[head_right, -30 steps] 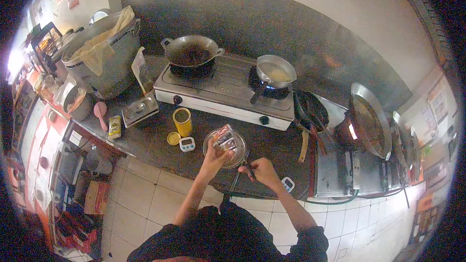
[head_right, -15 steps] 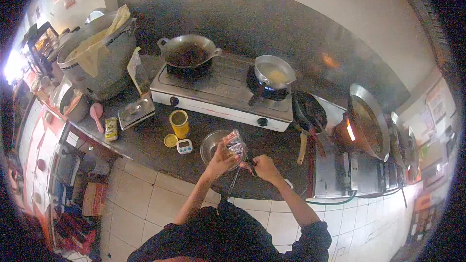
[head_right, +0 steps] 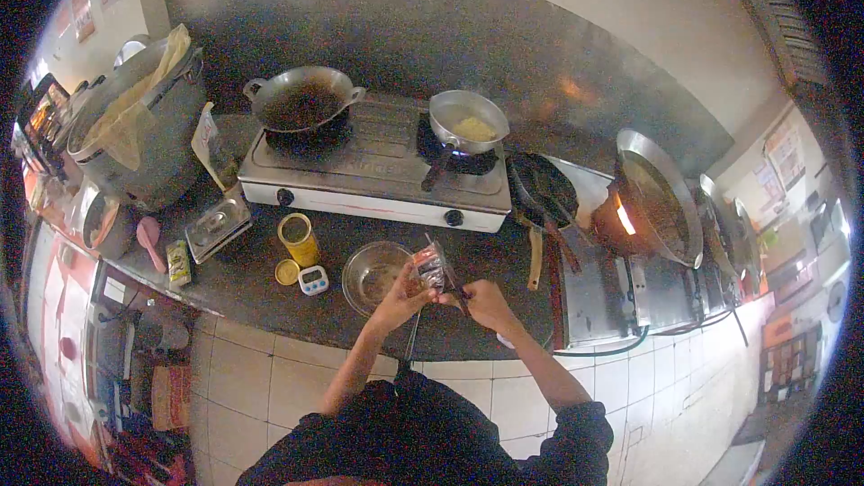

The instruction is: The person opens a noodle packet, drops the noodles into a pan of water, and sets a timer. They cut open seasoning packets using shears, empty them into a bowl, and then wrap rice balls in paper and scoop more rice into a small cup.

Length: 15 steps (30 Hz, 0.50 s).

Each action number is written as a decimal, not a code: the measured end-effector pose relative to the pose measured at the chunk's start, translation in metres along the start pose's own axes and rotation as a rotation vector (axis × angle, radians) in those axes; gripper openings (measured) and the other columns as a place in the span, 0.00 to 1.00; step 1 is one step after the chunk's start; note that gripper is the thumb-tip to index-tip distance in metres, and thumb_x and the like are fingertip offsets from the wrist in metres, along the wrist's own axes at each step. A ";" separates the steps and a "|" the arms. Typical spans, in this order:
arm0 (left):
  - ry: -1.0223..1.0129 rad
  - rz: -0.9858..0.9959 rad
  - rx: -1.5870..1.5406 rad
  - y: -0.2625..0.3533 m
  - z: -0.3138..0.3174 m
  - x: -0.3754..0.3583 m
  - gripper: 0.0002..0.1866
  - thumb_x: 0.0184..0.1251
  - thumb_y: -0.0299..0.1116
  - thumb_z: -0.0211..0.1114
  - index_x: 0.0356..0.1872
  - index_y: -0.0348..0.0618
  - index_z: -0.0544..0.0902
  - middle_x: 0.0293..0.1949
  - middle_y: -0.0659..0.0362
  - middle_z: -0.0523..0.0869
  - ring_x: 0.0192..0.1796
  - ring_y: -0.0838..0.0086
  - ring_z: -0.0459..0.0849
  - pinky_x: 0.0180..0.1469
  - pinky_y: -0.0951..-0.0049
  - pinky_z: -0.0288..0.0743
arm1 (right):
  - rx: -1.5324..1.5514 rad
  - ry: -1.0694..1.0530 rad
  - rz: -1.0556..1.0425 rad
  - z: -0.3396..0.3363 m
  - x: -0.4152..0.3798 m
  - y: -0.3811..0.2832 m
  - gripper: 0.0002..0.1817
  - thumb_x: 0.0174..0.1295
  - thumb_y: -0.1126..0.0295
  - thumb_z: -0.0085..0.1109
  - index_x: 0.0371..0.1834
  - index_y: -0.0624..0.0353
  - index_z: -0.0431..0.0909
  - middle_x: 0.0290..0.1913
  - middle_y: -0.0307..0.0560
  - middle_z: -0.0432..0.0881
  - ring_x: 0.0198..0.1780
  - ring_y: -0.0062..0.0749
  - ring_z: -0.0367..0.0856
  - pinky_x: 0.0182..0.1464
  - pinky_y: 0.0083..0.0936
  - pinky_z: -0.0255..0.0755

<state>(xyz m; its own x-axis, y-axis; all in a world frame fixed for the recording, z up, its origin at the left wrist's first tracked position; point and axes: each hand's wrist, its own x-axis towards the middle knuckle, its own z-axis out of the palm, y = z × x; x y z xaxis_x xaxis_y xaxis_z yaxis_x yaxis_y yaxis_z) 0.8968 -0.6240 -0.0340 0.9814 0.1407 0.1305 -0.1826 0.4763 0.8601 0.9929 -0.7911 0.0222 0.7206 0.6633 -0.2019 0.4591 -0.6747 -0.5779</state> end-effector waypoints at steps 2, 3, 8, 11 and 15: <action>-0.031 -0.002 0.034 0.000 0.001 0.004 0.34 0.62 0.26 0.61 0.64 0.44 0.51 0.50 0.57 0.74 0.51 0.77 0.74 0.50 0.73 0.72 | 0.009 0.058 -0.049 -0.007 -0.005 0.002 0.30 0.47 0.40 0.62 0.11 0.60 0.75 0.11 0.38 0.73 0.17 0.21 0.72 0.22 0.22 0.63; -0.052 -0.004 0.049 -0.002 0.001 0.007 0.34 0.62 0.26 0.61 0.64 0.43 0.51 0.50 0.57 0.74 0.50 0.77 0.74 0.51 0.73 0.72 | 0.026 0.025 0.011 -0.010 -0.008 -0.001 0.31 0.48 0.41 0.62 0.10 0.61 0.74 0.11 0.38 0.73 0.17 0.21 0.72 0.22 0.22 0.63; -0.160 -0.048 -0.015 -0.016 0.002 0.013 0.32 0.62 0.27 0.61 0.63 0.43 0.53 0.49 0.59 0.73 0.50 0.78 0.74 0.49 0.75 0.72 | 0.100 0.000 0.046 -0.005 -0.005 0.034 0.30 0.49 0.43 0.62 0.09 0.62 0.74 0.09 0.39 0.72 0.15 0.22 0.72 0.21 0.22 0.63; -0.187 -0.069 -0.166 -0.015 0.009 0.013 0.32 0.62 0.27 0.61 0.63 0.44 0.54 0.50 0.59 0.72 0.49 0.78 0.74 0.48 0.76 0.72 | 0.083 -0.036 0.121 -0.020 -0.015 0.015 0.30 0.50 0.45 0.63 0.07 0.61 0.74 0.09 0.38 0.72 0.15 0.21 0.71 0.21 0.22 0.63; -0.215 -0.131 -0.284 -0.020 0.009 0.013 0.32 0.61 0.26 0.61 0.64 0.44 0.54 0.49 0.60 0.72 0.46 0.78 0.74 0.47 0.76 0.71 | 0.073 0.000 0.148 -0.018 -0.021 0.023 0.29 0.50 0.46 0.64 0.07 0.60 0.73 0.09 0.38 0.72 0.15 0.21 0.71 0.21 0.22 0.63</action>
<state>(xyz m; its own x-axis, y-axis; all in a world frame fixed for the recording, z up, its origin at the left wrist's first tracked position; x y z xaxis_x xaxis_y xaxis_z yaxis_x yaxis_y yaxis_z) 0.9138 -0.6392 -0.0454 0.9820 -0.1085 0.1549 -0.0340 0.7044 0.7090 0.9971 -0.8260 0.0273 0.7773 0.5587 -0.2892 0.3091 -0.7395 -0.5979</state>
